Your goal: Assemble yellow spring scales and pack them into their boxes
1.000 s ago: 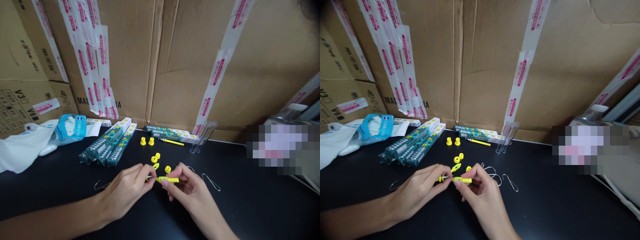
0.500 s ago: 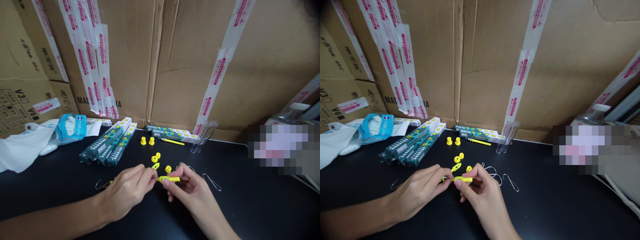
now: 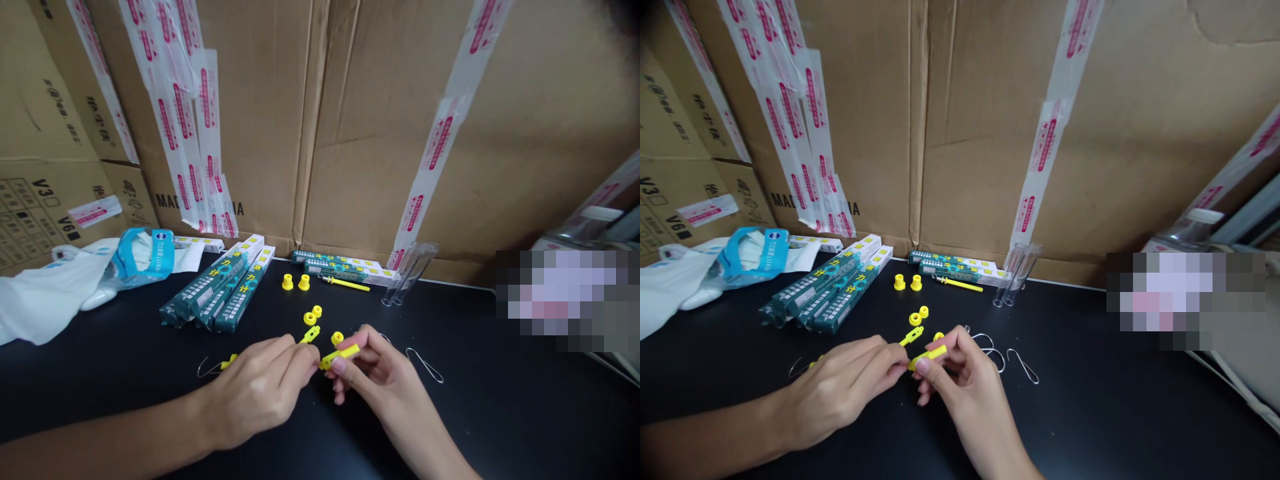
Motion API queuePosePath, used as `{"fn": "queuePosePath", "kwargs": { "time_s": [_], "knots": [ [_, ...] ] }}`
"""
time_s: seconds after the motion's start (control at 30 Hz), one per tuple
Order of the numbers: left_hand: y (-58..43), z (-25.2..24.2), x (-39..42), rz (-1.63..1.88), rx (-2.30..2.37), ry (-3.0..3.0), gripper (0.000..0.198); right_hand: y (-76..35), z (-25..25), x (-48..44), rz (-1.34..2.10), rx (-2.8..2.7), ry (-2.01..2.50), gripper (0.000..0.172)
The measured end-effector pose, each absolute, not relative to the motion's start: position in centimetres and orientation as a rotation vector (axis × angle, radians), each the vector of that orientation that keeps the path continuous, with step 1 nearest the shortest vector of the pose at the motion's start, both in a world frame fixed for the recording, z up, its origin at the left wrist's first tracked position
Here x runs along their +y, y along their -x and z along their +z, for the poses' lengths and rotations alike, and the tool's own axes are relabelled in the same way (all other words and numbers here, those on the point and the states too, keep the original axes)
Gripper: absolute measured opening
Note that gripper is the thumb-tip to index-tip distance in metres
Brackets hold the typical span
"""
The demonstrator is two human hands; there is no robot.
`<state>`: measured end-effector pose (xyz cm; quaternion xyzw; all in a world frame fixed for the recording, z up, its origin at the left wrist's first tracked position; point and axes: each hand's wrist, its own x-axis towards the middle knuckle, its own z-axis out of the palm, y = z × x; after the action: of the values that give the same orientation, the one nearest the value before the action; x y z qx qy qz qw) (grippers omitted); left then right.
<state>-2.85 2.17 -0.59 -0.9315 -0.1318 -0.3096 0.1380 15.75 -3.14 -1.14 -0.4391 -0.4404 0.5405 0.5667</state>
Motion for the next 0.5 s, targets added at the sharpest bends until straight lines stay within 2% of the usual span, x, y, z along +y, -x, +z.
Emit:
{"fn": "queuePosePath", "kwargs": {
  "time_s": [0.5],
  "knots": [
    [2.87, -0.80, 1.96, -0.825, -0.312, 2.576, 0.014, -15.99, -1.96, -3.86, 1.121, -1.170, 1.110, 0.026]
  ]
}}
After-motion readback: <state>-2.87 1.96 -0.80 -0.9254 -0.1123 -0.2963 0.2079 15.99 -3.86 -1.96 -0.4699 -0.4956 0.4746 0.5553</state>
